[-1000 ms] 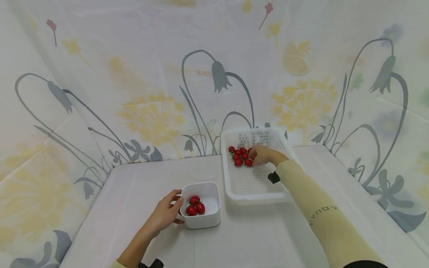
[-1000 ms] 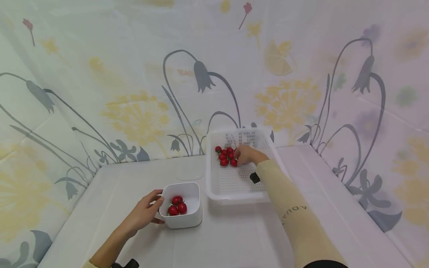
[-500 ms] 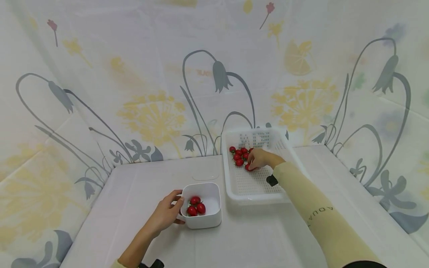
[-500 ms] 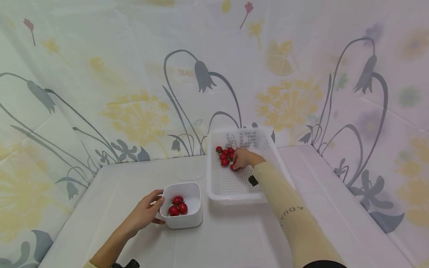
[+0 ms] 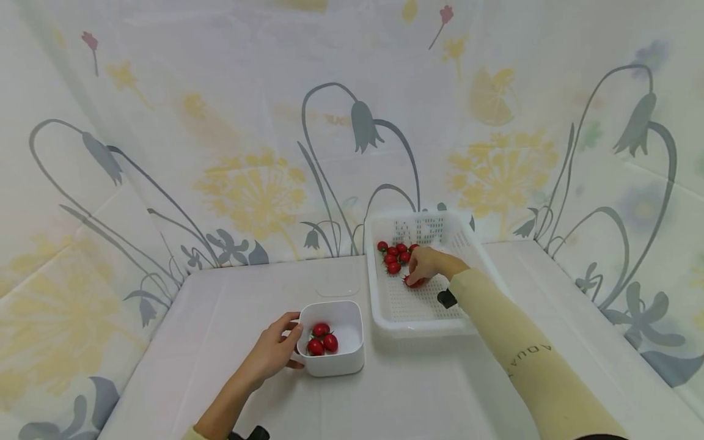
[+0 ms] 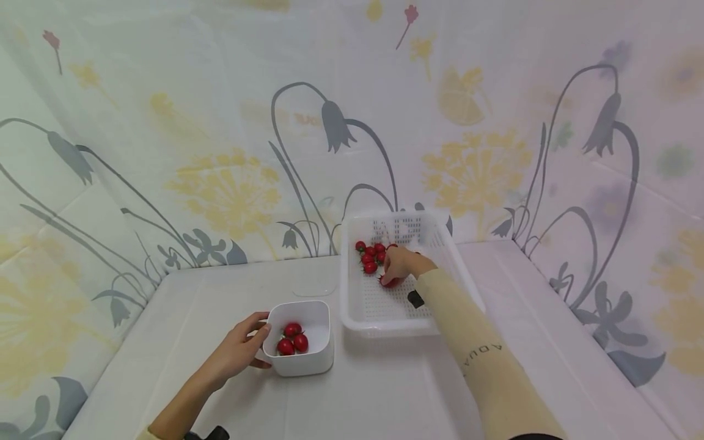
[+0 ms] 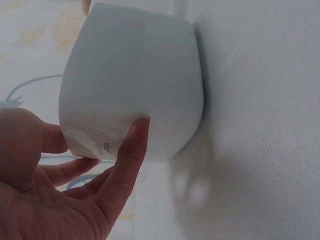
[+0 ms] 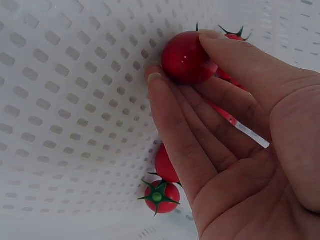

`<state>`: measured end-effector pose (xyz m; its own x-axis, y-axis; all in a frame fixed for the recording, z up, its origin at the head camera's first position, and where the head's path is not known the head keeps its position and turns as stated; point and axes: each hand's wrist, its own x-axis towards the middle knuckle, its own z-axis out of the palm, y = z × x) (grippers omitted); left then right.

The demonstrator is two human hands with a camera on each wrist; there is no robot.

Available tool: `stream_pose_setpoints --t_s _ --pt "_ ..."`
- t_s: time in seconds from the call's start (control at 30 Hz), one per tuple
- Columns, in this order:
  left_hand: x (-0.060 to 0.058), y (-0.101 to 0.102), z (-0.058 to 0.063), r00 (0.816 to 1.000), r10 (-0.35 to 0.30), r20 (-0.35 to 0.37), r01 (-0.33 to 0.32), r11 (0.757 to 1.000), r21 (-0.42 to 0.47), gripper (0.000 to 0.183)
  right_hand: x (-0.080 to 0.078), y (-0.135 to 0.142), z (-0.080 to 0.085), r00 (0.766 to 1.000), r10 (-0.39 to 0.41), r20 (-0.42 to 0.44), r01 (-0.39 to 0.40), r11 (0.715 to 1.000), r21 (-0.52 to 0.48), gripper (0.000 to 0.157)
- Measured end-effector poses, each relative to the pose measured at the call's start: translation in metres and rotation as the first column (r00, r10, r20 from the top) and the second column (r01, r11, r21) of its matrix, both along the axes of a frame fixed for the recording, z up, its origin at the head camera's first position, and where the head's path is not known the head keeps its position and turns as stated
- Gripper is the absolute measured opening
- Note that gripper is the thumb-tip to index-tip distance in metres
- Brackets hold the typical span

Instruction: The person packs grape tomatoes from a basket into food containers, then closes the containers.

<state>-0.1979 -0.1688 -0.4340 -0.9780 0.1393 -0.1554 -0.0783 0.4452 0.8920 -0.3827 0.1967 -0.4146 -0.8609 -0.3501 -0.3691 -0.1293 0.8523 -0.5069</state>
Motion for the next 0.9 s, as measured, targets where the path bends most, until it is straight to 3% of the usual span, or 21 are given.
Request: stream_pose_setpoints --t_s 0.4,0.6,0.9 --pt "0.0 -0.002 0.003 0.999 -0.02 -0.025 0.021 0.999 0.035 0.04 0.009 0.002 0.007 0.996 0.076 -0.045 -0.079 0.995 -0.064 0.014" --pt "-0.001 -0.001 0.003 1.0 -0.017 -0.026 0.018 0.999 0.028 0.04 0.02 0.003 0.017 0.998 0.049 -0.045 -0.055 0.987 -0.148 0.014" --pt "0.001 -0.001 0.003 1.0 -0.008 -0.02 0.008 1.0 0.03 0.04 0.035 -0.002 0.031 1.0 0.03 -0.002 -0.029 0.949 -0.313 0.016"
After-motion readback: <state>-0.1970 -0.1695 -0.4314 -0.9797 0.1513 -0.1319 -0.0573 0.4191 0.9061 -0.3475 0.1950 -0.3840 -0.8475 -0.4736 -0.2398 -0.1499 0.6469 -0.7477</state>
